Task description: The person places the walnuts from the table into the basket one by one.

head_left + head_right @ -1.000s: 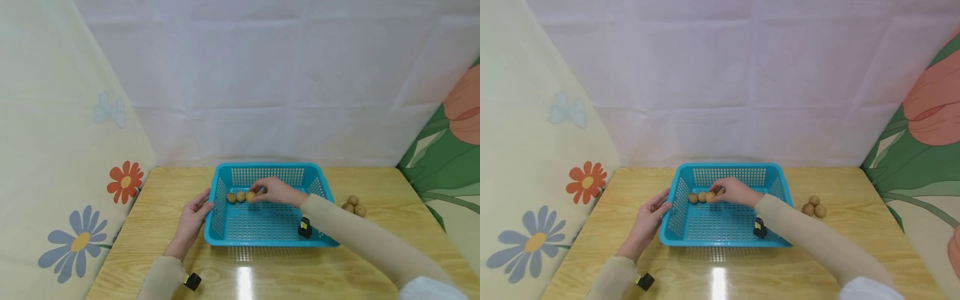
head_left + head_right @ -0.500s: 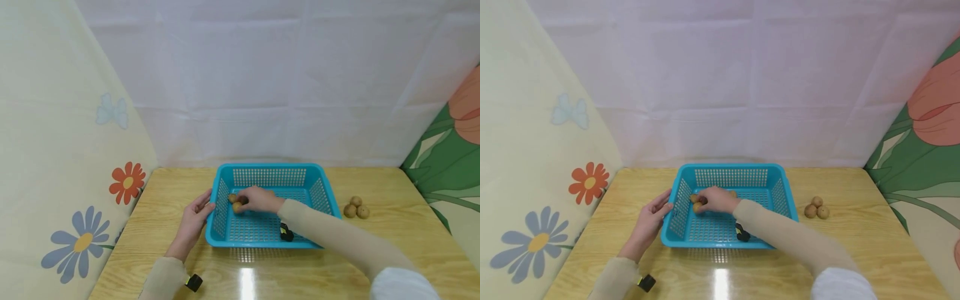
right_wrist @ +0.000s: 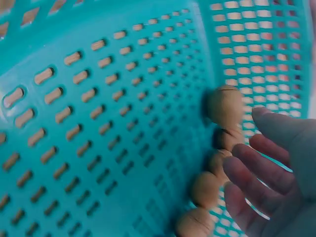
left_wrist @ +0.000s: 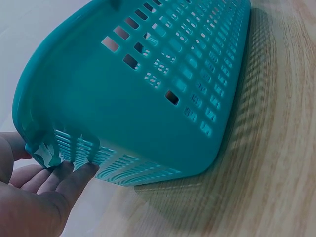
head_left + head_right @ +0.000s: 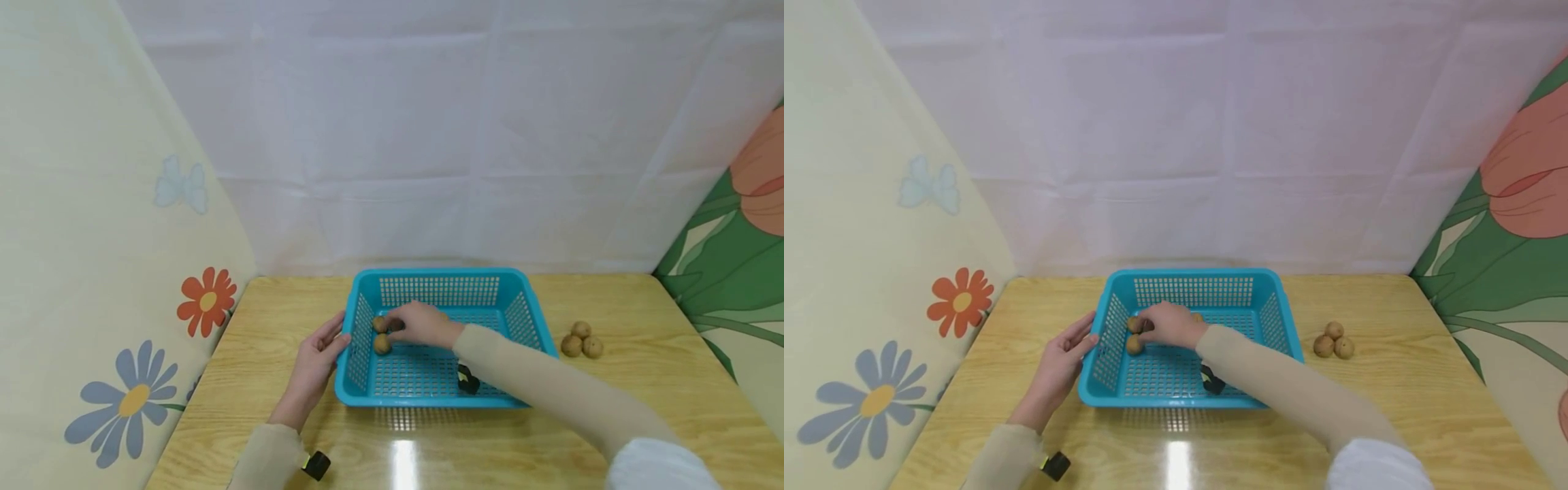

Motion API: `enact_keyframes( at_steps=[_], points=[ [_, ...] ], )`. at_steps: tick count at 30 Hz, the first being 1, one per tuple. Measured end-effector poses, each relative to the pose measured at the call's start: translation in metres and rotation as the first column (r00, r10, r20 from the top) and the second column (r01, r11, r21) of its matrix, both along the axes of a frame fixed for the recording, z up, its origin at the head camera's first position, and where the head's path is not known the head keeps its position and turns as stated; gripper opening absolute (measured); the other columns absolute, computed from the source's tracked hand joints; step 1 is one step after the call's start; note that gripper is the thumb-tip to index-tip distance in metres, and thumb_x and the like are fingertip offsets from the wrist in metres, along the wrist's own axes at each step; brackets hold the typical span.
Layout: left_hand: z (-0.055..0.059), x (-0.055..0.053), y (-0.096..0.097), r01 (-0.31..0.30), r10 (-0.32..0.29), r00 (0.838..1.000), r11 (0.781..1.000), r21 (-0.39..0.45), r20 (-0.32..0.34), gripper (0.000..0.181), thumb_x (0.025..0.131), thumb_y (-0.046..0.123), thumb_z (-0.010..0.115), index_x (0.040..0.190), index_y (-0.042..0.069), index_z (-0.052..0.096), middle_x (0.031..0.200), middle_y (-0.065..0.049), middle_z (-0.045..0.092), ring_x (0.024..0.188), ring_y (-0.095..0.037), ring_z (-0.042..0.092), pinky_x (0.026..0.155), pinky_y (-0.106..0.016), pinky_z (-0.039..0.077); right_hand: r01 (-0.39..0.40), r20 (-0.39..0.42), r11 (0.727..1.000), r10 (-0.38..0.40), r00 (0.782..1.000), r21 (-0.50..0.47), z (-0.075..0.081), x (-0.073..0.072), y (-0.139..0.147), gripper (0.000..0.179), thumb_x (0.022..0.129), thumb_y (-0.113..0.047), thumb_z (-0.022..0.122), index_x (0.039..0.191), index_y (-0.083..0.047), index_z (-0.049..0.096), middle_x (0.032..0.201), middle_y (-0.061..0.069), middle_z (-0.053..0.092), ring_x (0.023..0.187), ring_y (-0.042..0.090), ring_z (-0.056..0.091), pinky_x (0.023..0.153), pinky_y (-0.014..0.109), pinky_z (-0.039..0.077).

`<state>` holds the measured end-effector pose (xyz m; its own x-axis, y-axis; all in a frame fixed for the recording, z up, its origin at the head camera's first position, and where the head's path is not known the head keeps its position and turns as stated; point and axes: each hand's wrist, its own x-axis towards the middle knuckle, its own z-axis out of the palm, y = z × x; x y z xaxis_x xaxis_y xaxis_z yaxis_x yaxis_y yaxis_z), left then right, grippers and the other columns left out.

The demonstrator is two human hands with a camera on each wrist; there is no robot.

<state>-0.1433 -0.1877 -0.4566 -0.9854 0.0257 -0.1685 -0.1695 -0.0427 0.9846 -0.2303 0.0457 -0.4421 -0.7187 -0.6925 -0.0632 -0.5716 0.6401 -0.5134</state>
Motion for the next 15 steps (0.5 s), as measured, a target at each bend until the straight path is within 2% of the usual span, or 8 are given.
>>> enact_keyframes(
  at_steps=[4, 9, 15],
  points=[
    [-0.001, 0.000, 0.001, -0.007, 0.007, 1.000, 1.000, 0.006, 0.001, 0.054, 0.107, 0.010, 0.060, 0.158, 0.011, 0.045, 0.157, -0.011, 0.051, 0.127, -0.016, 0.063, 0.092, -0.029, 0.060, 0.013, 0.011, 1.000, -0.013, 1.000, -0.026, 0.020, 0.004, 0.019, 0.027, 0.099, -0.022, 0.073, 0.122, -0.009, 0.075, 0.110, 0.002, 0.076, 0.099, 0.019, 0.071, 0.084, 0.035, 0.059],
    [-0.002, 0.000, 0.001, -0.016, 0.016, 1.000, 1.000, 0.009, -0.003, 0.054, 0.106, 0.009, 0.060, 0.158, 0.010, 0.045, 0.157, -0.011, 0.051, 0.123, -0.013, 0.065, 0.091, -0.029, 0.060, 0.056, 0.041, 0.997, -0.054, 0.998, -0.050, 0.040, 0.006, 0.050, 0.029, 0.102, -0.026, 0.070, 0.127, -0.012, 0.073, 0.118, 0.002, 0.074, 0.103, 0.019, 0.070, 0.087, 0.037, 0.059],
    [-0.003, 0.000, 0.002, -0.008, 0.009, 1.000, 1.000, 0.013, -0.015, 0.055, 0.106, 0.011, 0.061, 0.158, 0.009, 0.045, 0.158, -0.013, 0.050, 0.126, -0.014, 0.063, 0.091, -0.029, 0.060, 0.109, 0.080, 0.991, -0.103, 0.991, -0.083, 0.056, 0.012, 0.091, 0.034, 0.102, -0.030, 0.070, 0.131, -0.014, 0.071, 0.125, 0.005, 0.073, 0.107, 0.019, 0.069, 0.089, 0.040, 0.058]
  ],
)
